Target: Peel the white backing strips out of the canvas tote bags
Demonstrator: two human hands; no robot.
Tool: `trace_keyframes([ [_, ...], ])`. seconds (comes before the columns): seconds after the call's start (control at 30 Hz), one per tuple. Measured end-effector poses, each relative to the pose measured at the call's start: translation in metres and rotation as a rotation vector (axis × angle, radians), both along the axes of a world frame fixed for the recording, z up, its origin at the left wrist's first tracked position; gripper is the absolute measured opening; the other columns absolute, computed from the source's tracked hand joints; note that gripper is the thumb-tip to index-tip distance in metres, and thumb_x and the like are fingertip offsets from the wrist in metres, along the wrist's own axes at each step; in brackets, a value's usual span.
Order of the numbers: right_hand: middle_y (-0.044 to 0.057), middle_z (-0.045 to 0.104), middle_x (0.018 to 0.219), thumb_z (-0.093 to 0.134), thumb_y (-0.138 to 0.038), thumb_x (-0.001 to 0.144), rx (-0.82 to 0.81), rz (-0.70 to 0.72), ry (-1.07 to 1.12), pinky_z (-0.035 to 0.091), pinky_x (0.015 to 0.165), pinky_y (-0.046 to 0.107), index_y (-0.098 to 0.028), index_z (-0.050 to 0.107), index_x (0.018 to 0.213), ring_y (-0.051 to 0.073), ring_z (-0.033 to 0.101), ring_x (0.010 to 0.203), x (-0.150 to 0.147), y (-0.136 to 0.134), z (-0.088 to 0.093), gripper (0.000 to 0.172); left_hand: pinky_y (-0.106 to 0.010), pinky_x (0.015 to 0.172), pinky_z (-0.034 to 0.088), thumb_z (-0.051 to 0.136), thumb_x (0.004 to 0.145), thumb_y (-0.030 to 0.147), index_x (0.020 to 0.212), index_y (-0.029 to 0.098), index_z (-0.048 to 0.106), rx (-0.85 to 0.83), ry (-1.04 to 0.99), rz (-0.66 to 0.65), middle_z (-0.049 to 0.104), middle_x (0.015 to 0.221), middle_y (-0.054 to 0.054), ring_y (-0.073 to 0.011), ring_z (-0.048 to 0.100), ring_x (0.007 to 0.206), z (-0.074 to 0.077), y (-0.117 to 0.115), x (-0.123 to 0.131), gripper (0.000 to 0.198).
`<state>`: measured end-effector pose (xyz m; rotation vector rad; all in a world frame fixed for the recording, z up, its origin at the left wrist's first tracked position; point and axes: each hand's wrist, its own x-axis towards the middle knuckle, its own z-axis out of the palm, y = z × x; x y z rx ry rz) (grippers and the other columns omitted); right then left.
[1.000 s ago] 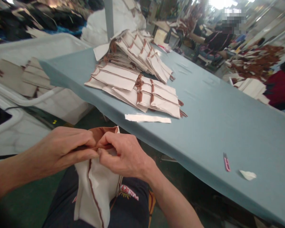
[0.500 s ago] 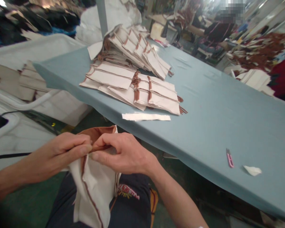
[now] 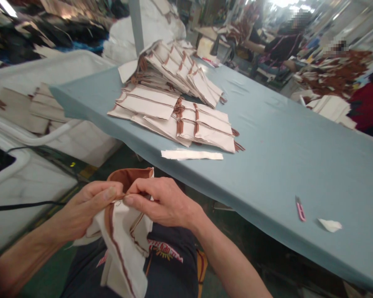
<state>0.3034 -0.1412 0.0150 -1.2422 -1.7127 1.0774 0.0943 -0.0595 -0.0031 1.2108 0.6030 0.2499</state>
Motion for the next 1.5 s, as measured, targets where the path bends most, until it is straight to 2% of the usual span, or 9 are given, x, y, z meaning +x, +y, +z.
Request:
trace_keyframes([
  [0.27,0.0,0.068,0.08,0.061,-0.054,0.113,0.13,0.056,-0.066,0.043,0.074,0.027,-0.021,0.066,0.086,0.014,0.058,0.074,-0.008,-0.001,0.004,0.043,-0.022,0.045,0.023,0.063,0.101,0.058,0.062,0.024,0.036,0.402,0.045,-0.185,0.03,0.054,0.009,-0.0089,0.029,0.049,0.02,0.009,-0.016,0.059],
  [0.43,0.002,0.073,0.086,0.07,-0.064,0.106,0.116,-0.002,-0.133,0.046,0.078,0.029,-0.021,0.071,0.089,0.016,0.061,0.078,0.003,0.002,-0.002,0.046,-0.025,0.047,0.025,0.05,0.105,0.034,0.063,0.023,0.034,0.669,0.012,-0.163,0.031,0.056,0.008,-0.0092,0.034,0.048,0.03,0.001,-0.027,0.046],
  [0.6,0.003,0.075,0.09,0.075,-0.069,0.1,0.031,-0.015,-0.124,0.048,0.078,0.029,-0.02,0.074,0.091,0.016,0.062,0.079,0.019,0.004,-0.005,0.05,-0.025,0.047,0.027,0.046,0.108,0.029,0.065,0.022,0.034,0.808,-0.006,-0.089,0.032,0.057,0.007,-0.0079,0.036,0.046,0.031,-0.007,-0.036,0.045],
  [0.7,0.003,0.075,0.092,0.076,-0.065,0.1,-0.033,-0.006,-0.085,0.048,0.074,0.028,-0.019,0.074,0.092,0.015,0.062,0.078,0.024,0.001,-0.006,0.046,-0.024,0.047,0.027,0.045,0.111,0.036,0.063,0.022,0.036,0.722,0.02,-0.026,0.033,0.056,0.007,-0.0087,0.036,0.048,0.028,-0.006,-0.04,0.05],
  [0.8,0.003,0.075,0.092,0.078,-0.055,0.101,-0.07,-0.013,-0.082,0.046,0.072,0.026,-0.019,0.074,0.093,0.015,0.062,0.078,0.027,-0.002,-0.007,0.037,-0.021,0.046,0.03,0.052,0.11,0.054,0.063,0.022,0.042,0.473,0.131,0.046,0.04,0.058,0.006,-0.01,0.038,0.052,0.021,-0.001,-0.042,0.057],
  [1.0,0.0,0.072,0.087,0.079,-0.039,0.099,-0.111,-0.053,0.01,0.044,0.07,0.025,-0.019,0.072,0.09,0.013,0.059,0.076,0.031,-0.003,-0.009,0.024,-0.02,0.042,0.031,0.064,0.101,0.073,0.07,0.024,0.044,0.073,0.031,0.007,0.054,0.06,0.005,-0.0096,0.042,0.048,0.005,0.004,-0.047,0.061],
  [1.2,-0.002,0.062,0.078,0.079,-0.053,0.099,-0.151,-0.084,0.152,0.039,0.062,0.024,-0.018,0.067,0.086,0.012,0.048,0.069,0.03,-0.001,0.002,0.039,-0.022,0.045,0.033,0.056,0.11,0.059,0.064,0.023,0.042,0.528,0.086,0.138,0.043,0.063,0.005,-0.0107,0.041,0.055,0.026,0.0,-0.043,0.059],
  [1.3,-0.003,0.056,0.073,0.081,-0.066,0.096,-0.158,-0.105,0.283,0.035,0.058,0.024,-0.018,0.066,0.086,0.011,0.043,0.065,0.032,0.0,0.011,0.051,-0.025,0.049,0.031,0.052,0.111,0.051,0.061,0.023,0.045,0.753,0.122,0.117,0.043,0.059,0.005,-0.0113,0.039,0.055,0.04,0.007,-0.042,0.058],
  [1.5,-0.004,0.055,0.072,0.084,-0.062,0.096,-0.04,-0.107,0.421,0.033,0.058,0.024,-0.019,0.067,0.086,0.01,0.04,0.062,0.034,0.008,0.024,0.048,-0.025,0.049,0.034,0.061,0.1,0.05,0.059,0.026,0.047,0.866,0.148,-0.001,0.046,0.057,0.006,-0.0128,0.044,0.052,0.045,0.045,-0.042,0.05],
])
